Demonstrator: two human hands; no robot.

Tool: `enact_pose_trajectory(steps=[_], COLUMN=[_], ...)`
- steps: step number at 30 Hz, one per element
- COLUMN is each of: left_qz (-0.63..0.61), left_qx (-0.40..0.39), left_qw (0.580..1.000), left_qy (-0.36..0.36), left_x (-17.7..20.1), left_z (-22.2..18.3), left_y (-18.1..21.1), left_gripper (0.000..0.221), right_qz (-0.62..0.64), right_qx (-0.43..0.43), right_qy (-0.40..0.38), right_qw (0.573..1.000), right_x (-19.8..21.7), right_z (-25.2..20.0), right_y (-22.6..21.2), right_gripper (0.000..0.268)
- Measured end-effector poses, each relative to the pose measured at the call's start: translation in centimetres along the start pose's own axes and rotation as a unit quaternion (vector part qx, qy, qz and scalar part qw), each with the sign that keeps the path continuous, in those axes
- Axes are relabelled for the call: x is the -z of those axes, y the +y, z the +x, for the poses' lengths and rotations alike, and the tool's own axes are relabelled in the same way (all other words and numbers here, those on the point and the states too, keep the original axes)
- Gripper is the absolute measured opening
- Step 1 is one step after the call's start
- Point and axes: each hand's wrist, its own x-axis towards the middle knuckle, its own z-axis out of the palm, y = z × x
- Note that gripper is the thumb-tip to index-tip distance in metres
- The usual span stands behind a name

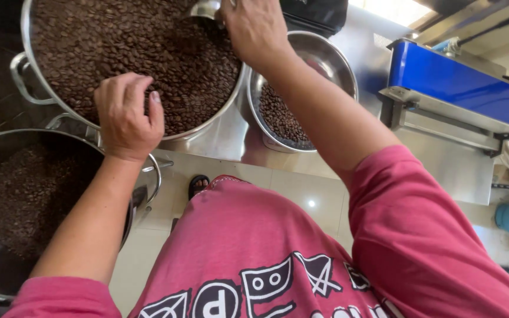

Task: Scooping roasted coffee beans from a large pot into a smaller bowl using a metal scoop

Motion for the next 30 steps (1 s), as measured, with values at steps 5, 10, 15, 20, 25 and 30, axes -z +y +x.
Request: enact_pose_trajectory(steps=[5, 10, 15, 20, 25, 30], left_qz=[-0.010, -0.006, -0.001, 0.008, 0.008, 0.004], left_qx=[0.025, 0.020, 0.010, 0.018, 0.022, 0.024], left_qw=[0.999, 0.998, 0.996, 0.996, 0.997, 0.997], left_qy=[0.018, 0.054, 0.091, 0.084, 0.077, 0.077], left_x=[0.0, -0.9, -1.6, -1.6, -1.6, -1.5], left_z=[0.3, -0.3, -0.6, -0.7, -0.7, -0.6], left_y=[-0.1, -1.1, -1.5, -1.5, -1.4, -1.3], left_gripper=[0.024, 0.027, 0.027, 0.028, 0.029, 0.028], right_qz=[0.160, 0.312, 0.422, 0.461, 0.452, 0.456], right_qx=[-0.094, -0.179, -0.232, -0.290, -0.295, -0.306], right_qy=[-0.261, -0.307, -0.296, -0.247, -0.243, -0.229], right_qw=[0.947, 0.881, 0.825, 0.802, 0.806, 0.804], right_x=[1.2, 2.4, 5.5, 7.4, 7.5, 6.9], right_z=[2.4, 2.0, -0.2, -2.2, -3.0, -3.3], right_y=[-4.5, -3.7, -1.1, -1.1, -1.1, -0.8], right_gripper=[0.041, 0.030, 0.030, 0.032, 0.030, 0.031])
